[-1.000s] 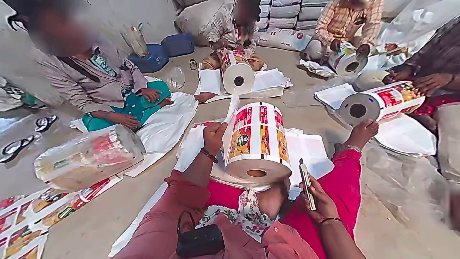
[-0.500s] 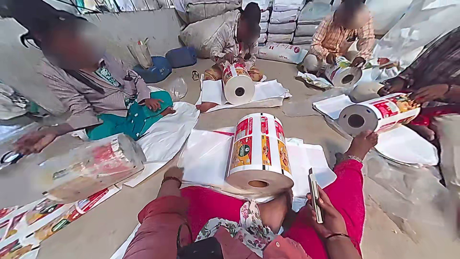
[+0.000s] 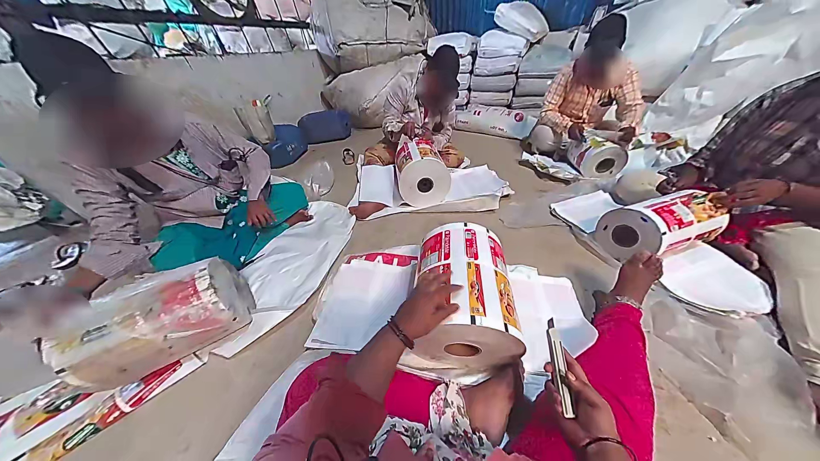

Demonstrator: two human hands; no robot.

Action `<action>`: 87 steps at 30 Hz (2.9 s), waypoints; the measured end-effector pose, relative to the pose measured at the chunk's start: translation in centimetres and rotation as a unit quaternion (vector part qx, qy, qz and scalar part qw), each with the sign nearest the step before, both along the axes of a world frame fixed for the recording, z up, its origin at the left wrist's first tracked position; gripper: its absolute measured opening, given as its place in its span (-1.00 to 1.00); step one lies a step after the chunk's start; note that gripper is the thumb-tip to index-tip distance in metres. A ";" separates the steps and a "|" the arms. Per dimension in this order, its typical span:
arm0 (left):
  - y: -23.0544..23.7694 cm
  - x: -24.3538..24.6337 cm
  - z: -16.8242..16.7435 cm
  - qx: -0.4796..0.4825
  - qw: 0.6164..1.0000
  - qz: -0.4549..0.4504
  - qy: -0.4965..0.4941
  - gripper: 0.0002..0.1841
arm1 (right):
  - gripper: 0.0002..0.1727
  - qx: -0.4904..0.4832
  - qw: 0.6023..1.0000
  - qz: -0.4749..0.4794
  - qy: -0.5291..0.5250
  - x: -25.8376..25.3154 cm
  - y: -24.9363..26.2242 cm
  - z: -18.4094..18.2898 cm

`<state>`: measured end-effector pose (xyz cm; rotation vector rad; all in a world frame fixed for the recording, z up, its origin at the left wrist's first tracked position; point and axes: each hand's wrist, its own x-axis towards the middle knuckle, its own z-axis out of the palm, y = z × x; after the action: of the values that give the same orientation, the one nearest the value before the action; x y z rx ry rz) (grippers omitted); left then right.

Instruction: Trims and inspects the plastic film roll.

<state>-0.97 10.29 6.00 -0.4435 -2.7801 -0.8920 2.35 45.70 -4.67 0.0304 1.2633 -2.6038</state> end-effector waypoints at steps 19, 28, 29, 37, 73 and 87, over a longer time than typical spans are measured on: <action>7.9 -1.9 2.5 -0.148 0.987 -0.013 -0.066 -0.37 | -0.26 -0.026 0.999 -0.007 0.026 0.1 1.3 -0.2; 9.0 -2.3 6.9 0.228 0.955 0.063 -0.179 -0.46 | -0.26 -0.032 0.999 -0.009 0.026 -0.1 0.9 0.0; 8.8 -2.5 7.3 0.274 0.940 0.073 -0.188 -0.47 | -0.24 -0.035 0.999 -0.009 0.026 -0.1 0.8 0.0; 8.6 -1.9 9.0 0.452 0.847 0.128 -0.250 -0.52 | -0.24 -0.051 0.998 -0.022 0.014 -0.1 1.2 0.0; 7.2 -6.9 4.2 -0.252 0.966 0.033 -0.046 -0.48 | -0.30 -0.010 0.999 -0.031 -0.002 0.2 1.5 0.5; 4.4 -9.5 4.5 -0.347 0.924 -0.161 0.000 -0.25 | -0.25 -0.020 1.000 -0.020 -0.008 -0.5 1.3 0.1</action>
<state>-10.44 14.73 10.49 -1.0191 -2.9979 0.1009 1.84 47.00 -4.54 0.0702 1.2182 -2.6571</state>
